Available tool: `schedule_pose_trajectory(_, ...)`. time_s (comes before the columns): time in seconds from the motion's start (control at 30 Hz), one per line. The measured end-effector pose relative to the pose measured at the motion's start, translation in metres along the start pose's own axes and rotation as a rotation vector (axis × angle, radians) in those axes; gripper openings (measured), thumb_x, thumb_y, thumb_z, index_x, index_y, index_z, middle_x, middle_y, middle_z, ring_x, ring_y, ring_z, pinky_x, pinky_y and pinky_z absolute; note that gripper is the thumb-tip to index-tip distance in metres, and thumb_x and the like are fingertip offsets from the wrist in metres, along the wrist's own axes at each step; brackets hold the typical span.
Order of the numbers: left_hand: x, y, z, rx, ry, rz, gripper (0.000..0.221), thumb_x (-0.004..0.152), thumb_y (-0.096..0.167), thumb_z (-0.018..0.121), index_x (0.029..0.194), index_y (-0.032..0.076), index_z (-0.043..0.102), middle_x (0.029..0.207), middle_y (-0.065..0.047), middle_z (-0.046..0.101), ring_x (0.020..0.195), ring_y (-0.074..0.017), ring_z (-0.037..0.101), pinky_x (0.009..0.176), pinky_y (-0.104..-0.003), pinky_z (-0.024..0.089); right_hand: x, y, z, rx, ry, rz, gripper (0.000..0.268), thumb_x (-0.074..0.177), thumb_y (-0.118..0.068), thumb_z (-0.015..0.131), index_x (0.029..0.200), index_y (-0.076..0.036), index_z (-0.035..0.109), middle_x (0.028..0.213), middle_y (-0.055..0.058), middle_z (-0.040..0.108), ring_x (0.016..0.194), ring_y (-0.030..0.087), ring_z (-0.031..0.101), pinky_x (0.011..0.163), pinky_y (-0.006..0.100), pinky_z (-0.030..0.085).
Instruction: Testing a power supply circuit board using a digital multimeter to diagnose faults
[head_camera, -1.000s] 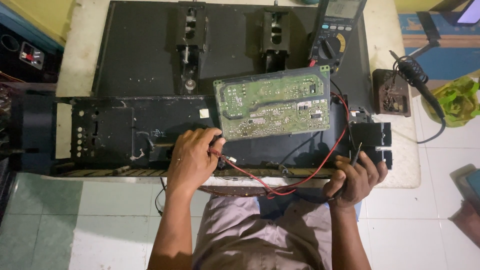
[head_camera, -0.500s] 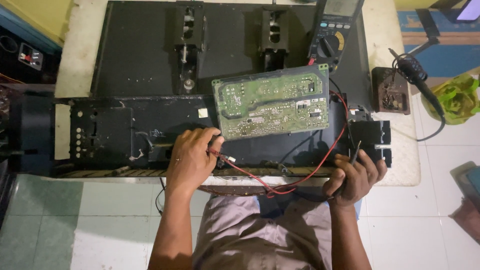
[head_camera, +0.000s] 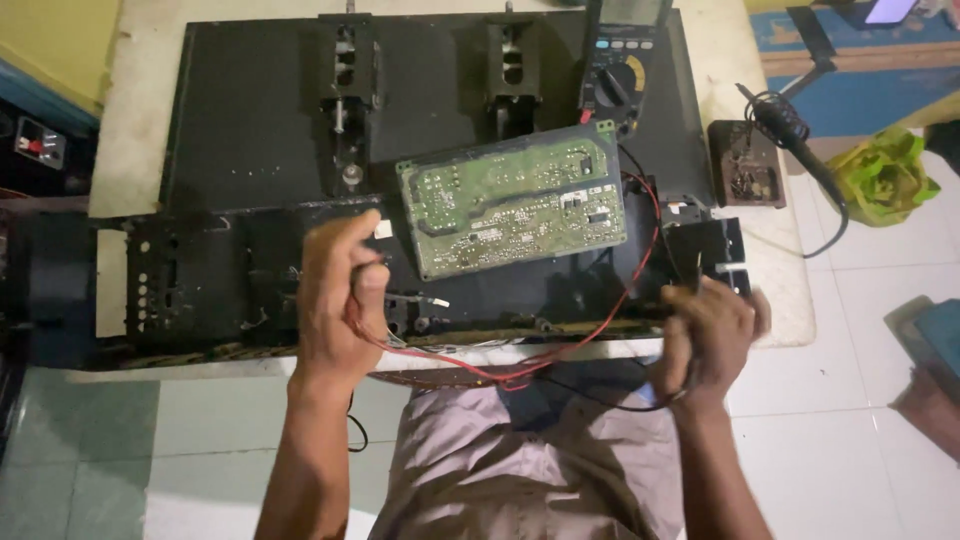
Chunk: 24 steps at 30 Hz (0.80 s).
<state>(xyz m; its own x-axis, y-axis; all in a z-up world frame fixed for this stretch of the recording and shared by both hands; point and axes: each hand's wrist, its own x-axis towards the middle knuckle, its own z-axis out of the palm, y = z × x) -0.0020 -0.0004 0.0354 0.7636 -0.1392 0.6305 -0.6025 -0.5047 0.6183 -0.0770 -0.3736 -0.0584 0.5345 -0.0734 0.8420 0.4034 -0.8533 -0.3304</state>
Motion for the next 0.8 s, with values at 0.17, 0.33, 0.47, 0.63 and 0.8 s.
schedule_pose_trajectory(0.17,0.048,-0.001,0.027,-0.346,-0.098,-0.100,0.060,0.108,0.052,0.036,0.144,0.007,0.051,0.115,-0.017,0.052,0.082,-0.0231,0.066,0.074,-0.033,0.063,0.091,0.022,0.003,0.484,-0.189,0.329,0.035,0.106,-0.025,0.046,0.117,0.000,0.068,0.100,0.013,0.063,0.094,0.025,0.057,0.097,0.037,0.043)
schedule_pose_trajectory(0.33,0.098,0.002,0.079,-0.576,-0.329,-0.157,0.059,0.105,0.058,0.033,0.132,0.009,0.053,0.098,-0.013,0.071,0.076,-0.0176,0.078,0.065,-0.027,0.069,0.152,0.040,0.036,1.016,-0.443,0.515,0.012,0.103,-0.006,0.056,0.113,-0.010,0.059,0.098,0.006,0.065,0.089,0.018,0.067,0.083,0.028,0.058)
schedule_pose_trajectory(0.47,0.089,-0.030,0.131,-0.804,-0.356,-0.201,0.030,0.090,0.012,0.078,0.118,0.007,0.068,0.100,-0.012,0.069,0.085,-0.0239,0.076,0.075,-0.037,0.067,0.145,0.038,0.052,0.805,-0.497,0.655,0.018,0.087,0.001,0.072,0.105,0.004,0.069,0.083,0.017,0.069,0.082,0.023,0.068,0.082,0.035,0.054)
schedule_pose_trajectory(0.63,0.071,-0.046,0.148,-0.814,-0.369,-0.135,0.025,0.092,0.006,0.076,0.115,0.003,0.068,0.103,-0.016,0.071,0.092,-0.0310,0.076,0.079,-0.042,0.066,0.133,0.050,0.061,0.746,-0.581,0.691,0.015,0.087,0.001,0.080,0.100,0.001,0.074,0.079,0.012,0.070,0.075,0.014,0.064,0.068,0.027,0.052)
schedule_pose_trajectory(0.8,0.069,-0.042,0.152,-0.728,-0.309,-0.061,0.018,0.093,0.009,0.078,0.111,0.006,0.073,0.100,-0.013,0.077,0.095,-0.0234,0.076,0.084,-0.036,0.063,0.137,0.056,0.064,0.649,-0.687,0.668,0.015,0.085,-0.003,0.079,0.099,0.001,0.075,0.080,0.016,0.069,0.074,0.018,0.065,0.066,0.031,0.053)
